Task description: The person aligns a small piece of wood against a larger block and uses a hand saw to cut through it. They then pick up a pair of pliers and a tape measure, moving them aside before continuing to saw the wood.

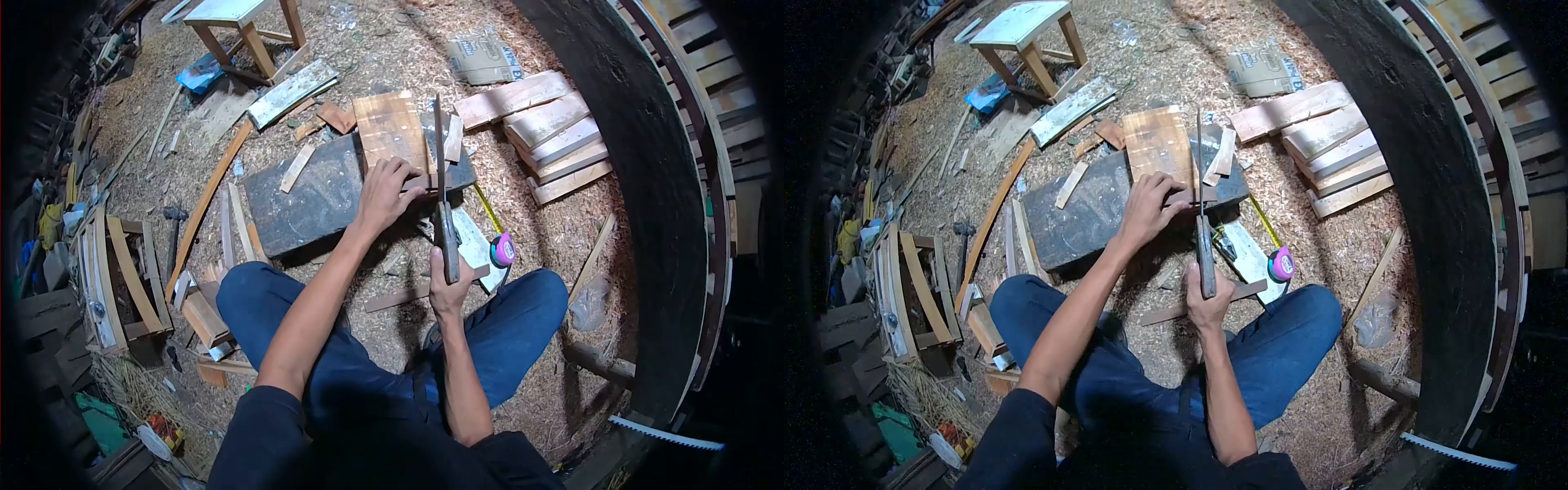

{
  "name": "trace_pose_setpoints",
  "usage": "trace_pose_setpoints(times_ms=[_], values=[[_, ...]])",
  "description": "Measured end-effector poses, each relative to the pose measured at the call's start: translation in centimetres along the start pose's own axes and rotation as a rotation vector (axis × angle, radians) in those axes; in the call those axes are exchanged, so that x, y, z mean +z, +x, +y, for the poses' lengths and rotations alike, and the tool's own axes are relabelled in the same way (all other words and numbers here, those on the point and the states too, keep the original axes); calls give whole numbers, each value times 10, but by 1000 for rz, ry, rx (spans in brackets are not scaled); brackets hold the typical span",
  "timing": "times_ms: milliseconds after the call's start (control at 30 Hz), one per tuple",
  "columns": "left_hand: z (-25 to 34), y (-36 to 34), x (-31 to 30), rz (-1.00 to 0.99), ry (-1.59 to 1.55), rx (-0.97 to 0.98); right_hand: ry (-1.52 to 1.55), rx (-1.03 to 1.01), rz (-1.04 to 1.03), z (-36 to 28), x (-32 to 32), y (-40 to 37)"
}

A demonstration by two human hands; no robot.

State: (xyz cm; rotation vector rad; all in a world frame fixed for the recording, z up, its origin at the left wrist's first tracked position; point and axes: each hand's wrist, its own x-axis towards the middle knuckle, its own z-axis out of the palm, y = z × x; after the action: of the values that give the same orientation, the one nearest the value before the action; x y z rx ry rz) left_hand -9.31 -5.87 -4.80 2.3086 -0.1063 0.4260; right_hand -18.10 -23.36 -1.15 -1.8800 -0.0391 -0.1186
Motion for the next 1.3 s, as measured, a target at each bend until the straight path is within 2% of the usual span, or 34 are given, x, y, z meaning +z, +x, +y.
trace_pose_setpoints(times_ms=[67,200,567,900,1000,1067,1167,1300], values=[[-1,0,0,-7,4,2,-45,68,-13,14,-3,-6],[2,-1,-1,1,-9,7,-55,75,0,9,-3,-17],[1,0,5,41,-2,51,-96,20,-73,33,-9,-18],[0,-1,6,62,6,77,-130,101,-126,14,-33,-49],[1,-3,6,52,-4,52,-125,116,-107,10,-30,-46],[3,-6,8,66,71,141,-97,116,-103,14,-21,-27],[-4,-2,13,89,65,78,-54,113,-107,27,-16,-19],[-4,1,8,27,20,102,-55,102,-102,8,-31,-44]])
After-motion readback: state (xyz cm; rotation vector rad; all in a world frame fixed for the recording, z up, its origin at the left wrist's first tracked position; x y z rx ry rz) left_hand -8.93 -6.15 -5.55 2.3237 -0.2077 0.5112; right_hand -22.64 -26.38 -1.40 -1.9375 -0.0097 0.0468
